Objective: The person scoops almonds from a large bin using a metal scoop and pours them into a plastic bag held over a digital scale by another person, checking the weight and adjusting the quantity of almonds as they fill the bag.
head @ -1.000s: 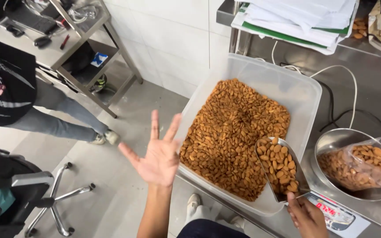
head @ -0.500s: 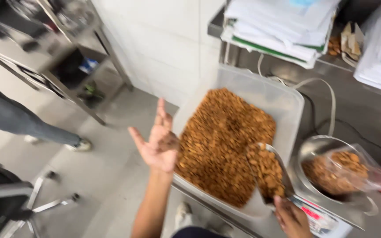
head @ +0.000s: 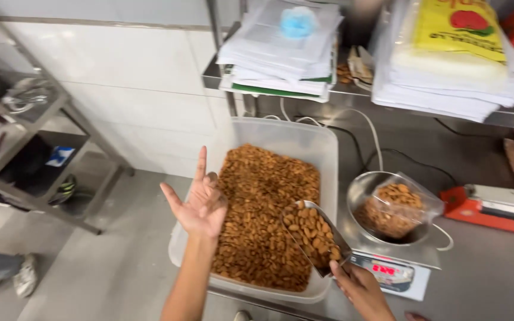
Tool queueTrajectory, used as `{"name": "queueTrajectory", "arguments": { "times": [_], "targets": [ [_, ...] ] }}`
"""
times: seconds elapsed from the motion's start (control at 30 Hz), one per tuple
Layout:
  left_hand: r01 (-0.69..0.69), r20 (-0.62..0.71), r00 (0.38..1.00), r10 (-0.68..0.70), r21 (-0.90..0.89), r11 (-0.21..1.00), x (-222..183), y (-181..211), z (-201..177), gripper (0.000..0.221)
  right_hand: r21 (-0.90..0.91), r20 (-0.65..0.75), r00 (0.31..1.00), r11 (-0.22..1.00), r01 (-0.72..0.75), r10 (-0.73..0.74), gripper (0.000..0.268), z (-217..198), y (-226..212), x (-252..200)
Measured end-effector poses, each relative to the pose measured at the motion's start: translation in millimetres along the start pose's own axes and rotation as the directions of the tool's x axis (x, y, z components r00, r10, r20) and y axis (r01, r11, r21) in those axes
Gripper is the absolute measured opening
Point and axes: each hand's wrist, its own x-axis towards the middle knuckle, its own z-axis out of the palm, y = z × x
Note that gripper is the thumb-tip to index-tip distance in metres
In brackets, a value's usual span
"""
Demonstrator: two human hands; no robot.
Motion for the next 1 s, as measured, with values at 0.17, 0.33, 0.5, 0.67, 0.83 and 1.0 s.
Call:
{"name": "queueTrajectory", "arguments": {
  "times": [0.17,0.33,0.5,0.67,0.83,1.0],
  "targets": [
    [0.102,-0.155,0.987,-0.031,0.478,0.872,26,23,-44,0.111,-0.06,-0.032,0.999,0.998,-0.004,0.002,0.045,-20,-10,-15],
    [0.514,-0.551,0.831,0.076,0.813,0.274,38,19,-67,0.095,-0.046,-0.036,0.997,0.997,0.06,-0.061,0.05,-57,-33,-46],
    [0.379,-0.541,0.825,0.163,0.316,-0.87,18,29,-116,0.068,-0.038,-0.088,0.994,0.998,0.054,-0.058,0.052,-98,-67,-93],
    [0.045,-0.589,0.789,-0.174,0.337,-0.94,11,25,-119,0.038,-0.057,-0.21,0.978,0.998,0.005,-0.017,0.05,-145,-87,-120],
    [-0.133,-0.532,0.785,-0.317,0.356,-0.925,5,18,-113,0.026,-0.153,-0.29,0.955,0.982,-0.11,0.062,0.055,-188,-108,-122],
    [-0.163,-0.557,0.764,-0.326,0.322,-0.932,3,21,-120,0.028,-0.205,-0.349,0.93,0.959,-0.198,0.118,0.058,-189,-138,-127]
  ]
}}
